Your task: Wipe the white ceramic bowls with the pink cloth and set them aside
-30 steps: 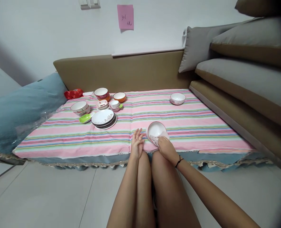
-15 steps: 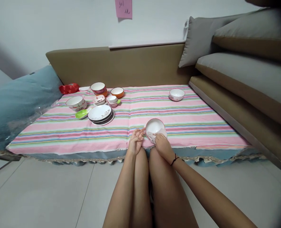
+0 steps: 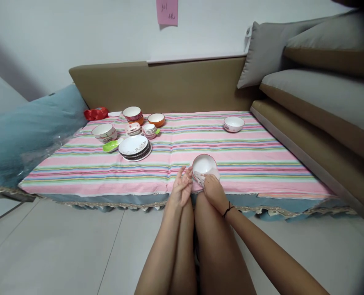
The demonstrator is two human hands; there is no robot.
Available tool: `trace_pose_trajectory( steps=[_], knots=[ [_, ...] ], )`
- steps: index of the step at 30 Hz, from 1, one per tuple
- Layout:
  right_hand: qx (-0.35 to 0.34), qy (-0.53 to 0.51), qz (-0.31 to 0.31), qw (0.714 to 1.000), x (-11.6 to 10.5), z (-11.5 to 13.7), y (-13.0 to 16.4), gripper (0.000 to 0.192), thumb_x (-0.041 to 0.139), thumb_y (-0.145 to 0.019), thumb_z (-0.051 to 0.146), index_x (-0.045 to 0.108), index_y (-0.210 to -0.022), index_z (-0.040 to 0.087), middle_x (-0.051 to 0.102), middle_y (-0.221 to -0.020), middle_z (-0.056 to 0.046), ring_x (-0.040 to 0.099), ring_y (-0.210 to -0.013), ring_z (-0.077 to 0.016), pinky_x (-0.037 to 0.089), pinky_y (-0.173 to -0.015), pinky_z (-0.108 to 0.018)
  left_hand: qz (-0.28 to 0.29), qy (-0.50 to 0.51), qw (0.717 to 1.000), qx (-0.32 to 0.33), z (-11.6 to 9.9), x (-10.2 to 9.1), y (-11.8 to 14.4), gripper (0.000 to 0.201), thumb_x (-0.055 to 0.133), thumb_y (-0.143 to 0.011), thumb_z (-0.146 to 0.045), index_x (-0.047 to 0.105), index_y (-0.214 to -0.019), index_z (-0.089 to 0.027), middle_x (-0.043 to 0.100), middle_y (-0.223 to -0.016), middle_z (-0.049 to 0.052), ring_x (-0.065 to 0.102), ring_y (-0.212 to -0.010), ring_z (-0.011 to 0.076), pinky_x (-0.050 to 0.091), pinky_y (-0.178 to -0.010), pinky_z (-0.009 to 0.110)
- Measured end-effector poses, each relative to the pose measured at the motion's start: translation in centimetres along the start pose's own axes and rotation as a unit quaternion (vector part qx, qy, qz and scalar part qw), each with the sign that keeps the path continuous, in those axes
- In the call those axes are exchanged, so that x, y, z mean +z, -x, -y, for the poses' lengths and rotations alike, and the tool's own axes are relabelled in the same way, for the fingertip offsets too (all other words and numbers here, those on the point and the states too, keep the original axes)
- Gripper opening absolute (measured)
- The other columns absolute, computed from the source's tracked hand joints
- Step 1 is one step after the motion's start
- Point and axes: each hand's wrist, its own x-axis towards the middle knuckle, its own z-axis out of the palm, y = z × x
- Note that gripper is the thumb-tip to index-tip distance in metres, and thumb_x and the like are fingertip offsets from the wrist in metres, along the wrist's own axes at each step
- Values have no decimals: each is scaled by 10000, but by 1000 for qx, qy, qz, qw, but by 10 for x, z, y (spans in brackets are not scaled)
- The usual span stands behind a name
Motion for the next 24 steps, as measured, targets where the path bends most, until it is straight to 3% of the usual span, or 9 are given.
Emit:
trace_pose_trajectory(
  steps=[3, 7, 10, 15, 24],
  knots=[
    [6, -4, 4, 1000, 2, -2, 2, 247, 450, -900, 147, 582, -1106, 115, 614, -1091, -112, 532, -1019, -219, 404, -928, -408, 24, 43, 999, 21, -8, 32, 29, 602, 850, -532, -256, 578, -1069, -264, 586, -1081, 47, 473, -704, 76, 399, -571, 182],
    [15, -9, 9, 1000, 3, -3, 5, 202, 475, -922, 255, 581, -1046, 137, 597, -1062, -74, 544, -988, -201, 412, -904, -410, 55, 70, 991, 98, -29, 72, 61, 361, 746, -674, -396, 594, -972, -262, 556, -937, 40, 423, -678, 99, 367, -524, 196],
    [18, -12, 9, 1000, 4, -3, 5, 201, 456, -929, 245, 585, -1027, 126, 602, -1038, -85, 540, -987, -205, 407, -906, -411, 43, 22, 984, 170, -45, 91, 75, 323, 743, -650, -245, 563, -917, -272, 541, -970, 31, 430, -723, 111, 387, -580, 212],
    [26, -12, 2, 1000, 6, -3, 5, 205, 486, -919, 268, 585, -1042, 137, 600, -1064, -72, 540, -1005, -205, 410, -918, -424, 59, -39, 966, 249, -59, 105, 88, 381, 730, -611, -113, 512, -884, -267, 543, -1013, 29, 443, -755, 115, 380, -584, 203],
    [28, -13, -2, 1000, 4, -1, 4, 214, 497, -906, 226, 588, -1073, 129, 600, -1110, -93, 534, -1042, -219, 395, -943, -436, 70, -71, 958, 270, -66, 115, 98, 406, 730, -629, -116, 511, -928, -282, 536, -1029, 29, 454, -760, 114, 381, -573, 203]
  ],
)
